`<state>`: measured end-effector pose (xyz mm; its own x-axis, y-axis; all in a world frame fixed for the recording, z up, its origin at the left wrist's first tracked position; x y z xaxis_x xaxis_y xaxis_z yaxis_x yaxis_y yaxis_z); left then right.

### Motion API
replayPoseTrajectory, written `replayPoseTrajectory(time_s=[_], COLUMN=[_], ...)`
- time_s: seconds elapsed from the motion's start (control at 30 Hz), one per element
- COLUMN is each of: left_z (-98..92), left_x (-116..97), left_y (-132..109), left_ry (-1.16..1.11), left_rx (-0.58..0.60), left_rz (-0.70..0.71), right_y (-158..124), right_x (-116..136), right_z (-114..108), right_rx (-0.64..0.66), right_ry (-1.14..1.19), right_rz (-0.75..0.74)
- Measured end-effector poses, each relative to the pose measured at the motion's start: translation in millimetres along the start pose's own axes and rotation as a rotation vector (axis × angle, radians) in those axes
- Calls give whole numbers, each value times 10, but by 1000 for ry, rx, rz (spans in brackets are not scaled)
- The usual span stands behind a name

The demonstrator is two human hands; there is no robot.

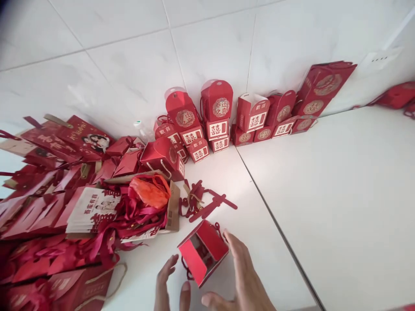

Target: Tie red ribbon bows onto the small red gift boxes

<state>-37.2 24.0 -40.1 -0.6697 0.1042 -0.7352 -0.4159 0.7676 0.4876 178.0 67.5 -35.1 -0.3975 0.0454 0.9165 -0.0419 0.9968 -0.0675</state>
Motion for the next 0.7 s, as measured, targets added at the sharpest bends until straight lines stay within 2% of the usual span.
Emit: replayPoseTrajectory(time_s=[0.07, 0.13, 0.23, 0.33, 0.4, 0.47, 0.57, 0.7], left_z=[165, 233, 131, -142, -366, -515, -566, -406], left_x=[-140, -192, -180, -271, -381, -495, -489, -333], left_y=[-22, -22, 95, 426, 714, 1005, 1402, 1749], left_ry=[-82, -131, -124, -18, 90, 206, 358, 433], left_rx=[60, 104, 91, 17, -71, -111, -77, 40], left_rz=[-63, -148, -192, -30, 109, 247, 297, 279], right_y=[-19, 52, 200, 266, 272, 277, 318, 391], right_x=[9, -41, -106, -98, -57, -11, 32, 28], right_z=[-71, -256, -377, -300, -269, -256, -254, -285], right_rx=[40, -16, -4, 94, 98, 91, 98, 98], right_ry=[-10, -20, -12, 30, 35, 13, 2, -4], right_rz=[34, 118, 214, 257, 264, 260, 255, 248])
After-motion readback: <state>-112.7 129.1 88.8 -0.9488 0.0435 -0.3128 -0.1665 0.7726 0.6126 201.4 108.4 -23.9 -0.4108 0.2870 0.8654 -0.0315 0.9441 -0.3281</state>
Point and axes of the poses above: each hand's wrist, its own y-axis towards the middle knuckle, its own z-axis out of the palm, x = y × z, the point moved 8 cm from there along y, towards the middle knuckle, and after that the axes turned 5 degrees about z, right-handed, at the moved point
